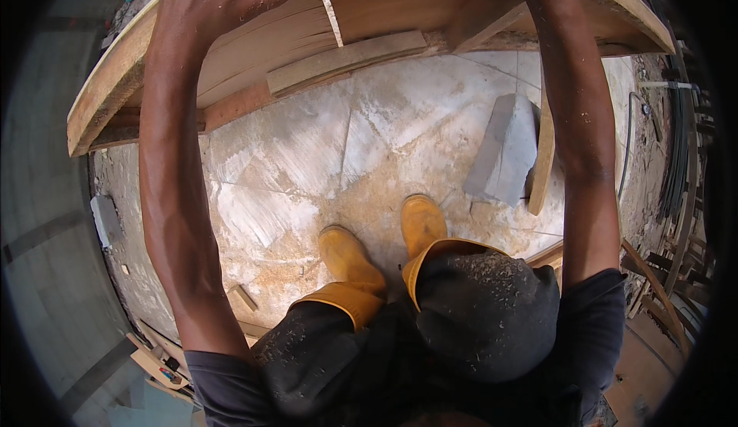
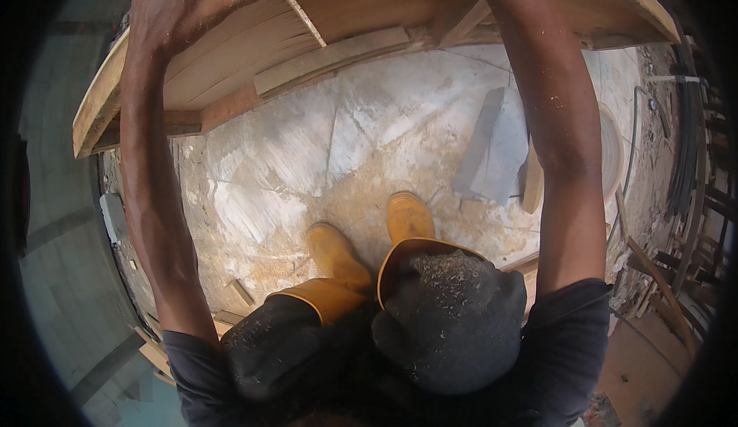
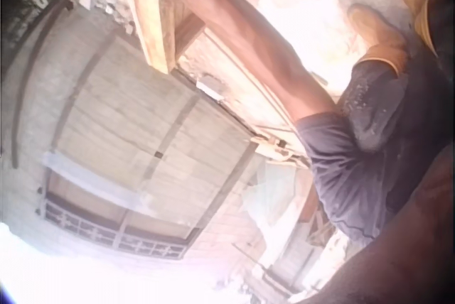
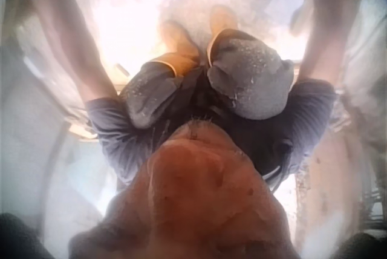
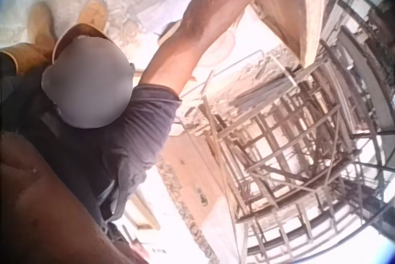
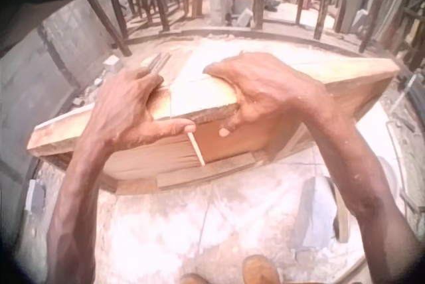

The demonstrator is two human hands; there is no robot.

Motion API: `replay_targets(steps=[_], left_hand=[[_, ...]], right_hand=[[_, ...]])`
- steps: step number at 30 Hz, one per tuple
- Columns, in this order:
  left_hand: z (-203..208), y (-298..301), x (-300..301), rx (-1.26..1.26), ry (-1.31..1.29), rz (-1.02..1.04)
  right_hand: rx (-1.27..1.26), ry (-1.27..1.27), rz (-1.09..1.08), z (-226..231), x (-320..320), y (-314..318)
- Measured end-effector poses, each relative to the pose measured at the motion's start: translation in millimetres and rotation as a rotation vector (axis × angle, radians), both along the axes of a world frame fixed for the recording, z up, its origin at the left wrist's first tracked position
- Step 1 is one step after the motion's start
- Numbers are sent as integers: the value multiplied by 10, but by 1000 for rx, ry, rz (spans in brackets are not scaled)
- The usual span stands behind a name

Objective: The person assembles a wooden frame by aligning wood pieces, retrieving nails from a bucket, and securing a wooden block inside the frame using a hammer.

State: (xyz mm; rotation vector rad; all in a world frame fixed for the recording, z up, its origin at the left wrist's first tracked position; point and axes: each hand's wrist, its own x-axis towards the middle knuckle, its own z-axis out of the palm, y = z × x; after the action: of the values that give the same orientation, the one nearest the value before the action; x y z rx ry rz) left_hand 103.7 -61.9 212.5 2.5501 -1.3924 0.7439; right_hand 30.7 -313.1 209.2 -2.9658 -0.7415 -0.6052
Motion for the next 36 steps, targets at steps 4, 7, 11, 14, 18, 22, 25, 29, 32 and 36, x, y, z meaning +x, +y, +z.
replay_targets(steps=[4, 7, 11, 14, 18, 22, 25, 29, 32, 36], left_hand=[[34, 58, 12, 7, 16, -11], [99, 68, 19, 74, 90, 10], [128, 63, 51, 76, 156, 4], [140, -22, 4, 186, 191, 108], [51, 31, 45, 176, 211, 139], [57, 66, 21, 97, 161, 55], [146, 66, 13, 126, 243, 71], [99, 56, 70, 83, 217, 22], [107, 83, 90, 73, 197, 17], [82, 103, 158, 47, 171, 12]], right_hand=[[23, 64, 27, 72, 34, 96], [3, 212, -60, 143, 10, 182], [59, 209, -59, 123, 29, 159], [54, 186, -25, 77, 107, 67], [88, 325, -66, 214, 172, 155], [47, -25, -48, -89, 148, 58], [169, 169, -169, 78, 63, 200], [113, 227, -187, 142, 68, 190], [135, 247, -183, 145, 112, 211], [75, 360, -204, 268, 162, 236]])
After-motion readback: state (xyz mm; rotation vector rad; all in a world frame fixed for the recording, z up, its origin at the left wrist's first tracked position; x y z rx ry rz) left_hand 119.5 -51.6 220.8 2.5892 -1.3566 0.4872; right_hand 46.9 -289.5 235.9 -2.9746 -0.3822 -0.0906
